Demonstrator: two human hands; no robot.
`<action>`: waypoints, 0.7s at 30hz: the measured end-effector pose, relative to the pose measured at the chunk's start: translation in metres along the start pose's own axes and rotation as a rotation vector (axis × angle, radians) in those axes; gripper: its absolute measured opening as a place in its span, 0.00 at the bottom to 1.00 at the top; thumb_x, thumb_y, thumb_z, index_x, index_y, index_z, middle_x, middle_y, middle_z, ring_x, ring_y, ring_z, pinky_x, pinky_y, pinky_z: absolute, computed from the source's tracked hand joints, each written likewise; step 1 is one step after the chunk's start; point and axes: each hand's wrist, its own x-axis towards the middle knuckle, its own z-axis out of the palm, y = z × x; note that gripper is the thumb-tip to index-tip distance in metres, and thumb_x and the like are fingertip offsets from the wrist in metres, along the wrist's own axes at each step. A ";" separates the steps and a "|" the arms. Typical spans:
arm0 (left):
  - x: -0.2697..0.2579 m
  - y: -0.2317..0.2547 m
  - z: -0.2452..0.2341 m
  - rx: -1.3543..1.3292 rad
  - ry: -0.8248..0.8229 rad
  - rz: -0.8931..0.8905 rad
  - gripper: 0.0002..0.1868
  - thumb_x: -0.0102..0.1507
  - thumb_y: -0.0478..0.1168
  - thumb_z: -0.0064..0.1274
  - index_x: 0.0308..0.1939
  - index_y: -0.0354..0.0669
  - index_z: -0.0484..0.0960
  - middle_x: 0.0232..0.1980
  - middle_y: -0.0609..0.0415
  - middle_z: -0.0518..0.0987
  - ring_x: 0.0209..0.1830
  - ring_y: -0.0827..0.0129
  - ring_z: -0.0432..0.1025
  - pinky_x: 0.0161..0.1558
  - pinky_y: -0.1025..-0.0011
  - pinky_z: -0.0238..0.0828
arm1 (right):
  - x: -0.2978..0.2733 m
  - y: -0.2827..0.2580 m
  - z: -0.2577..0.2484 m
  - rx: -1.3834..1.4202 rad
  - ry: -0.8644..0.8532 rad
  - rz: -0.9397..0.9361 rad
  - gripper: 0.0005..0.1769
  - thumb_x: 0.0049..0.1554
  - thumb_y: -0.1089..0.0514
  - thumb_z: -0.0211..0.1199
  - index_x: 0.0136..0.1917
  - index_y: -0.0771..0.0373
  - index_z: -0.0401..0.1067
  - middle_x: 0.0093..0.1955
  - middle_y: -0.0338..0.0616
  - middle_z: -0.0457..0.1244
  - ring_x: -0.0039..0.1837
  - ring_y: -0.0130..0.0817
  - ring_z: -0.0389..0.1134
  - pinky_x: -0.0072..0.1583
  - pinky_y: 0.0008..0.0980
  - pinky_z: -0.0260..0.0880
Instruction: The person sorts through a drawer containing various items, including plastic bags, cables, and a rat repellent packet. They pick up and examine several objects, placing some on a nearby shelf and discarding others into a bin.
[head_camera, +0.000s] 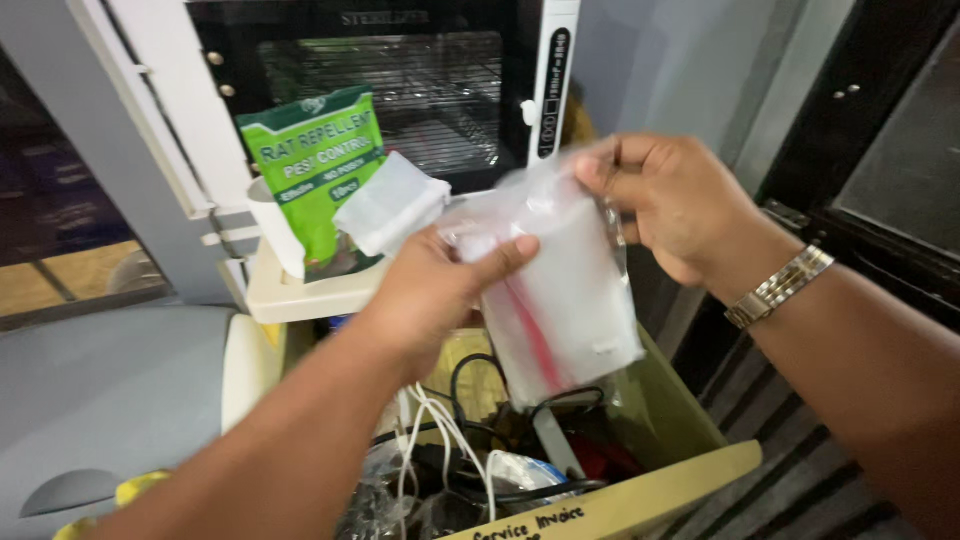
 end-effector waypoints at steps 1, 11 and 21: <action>0.006 -0.015 0.007 0.074 0.007 0.069 0.16 0.57 0.45 0.65 0.46 0.42 0.85 0.40 0.55 0.86 0.37 0.68 0.78 0.41 0.65 0.77 | -0.002 0.007 -0.005 -0.081 0.040 0.078 0.15 0.59 0.51 0.59 0.54 0.62 0.76 0.51 0.40 0.72 0.52 0.30 0.73 0.52 0.38 0.77; 0.027 -0.150 0.062 0.913 -0.237 -0.168 0.15 0.57 0.41 0.63 0.45 0.39 0.84 0.43 0.39 0.84 0.42 0.53 0.80 0.44 0.58 0.77 | -0.047 0.079 0.011 -0.969 -0.694 0.371 0.27 0.60 0.45 0.60 0.71 0.45 0.64 0.61 0.43 0.68 0.59 0.40 0.71 0.61 0.40 0.70; 0.005 -0.061 -0.075 1.306 -0.092 -0.239 0.25 0.46 0.49 0.74 0.41 0.38 0.86 0.45 0.40 0.84 0.45 0.53 0.81 0.50 0.60 0.77 | -0.011 0.114 0.032 -0.965 -1.024 0.128 0.19 0.60 0.42 0.57 0.54 0.54 0.80 0.54 0.42 0.71 0.56 0.38 0.70 0.60 0.36 0.66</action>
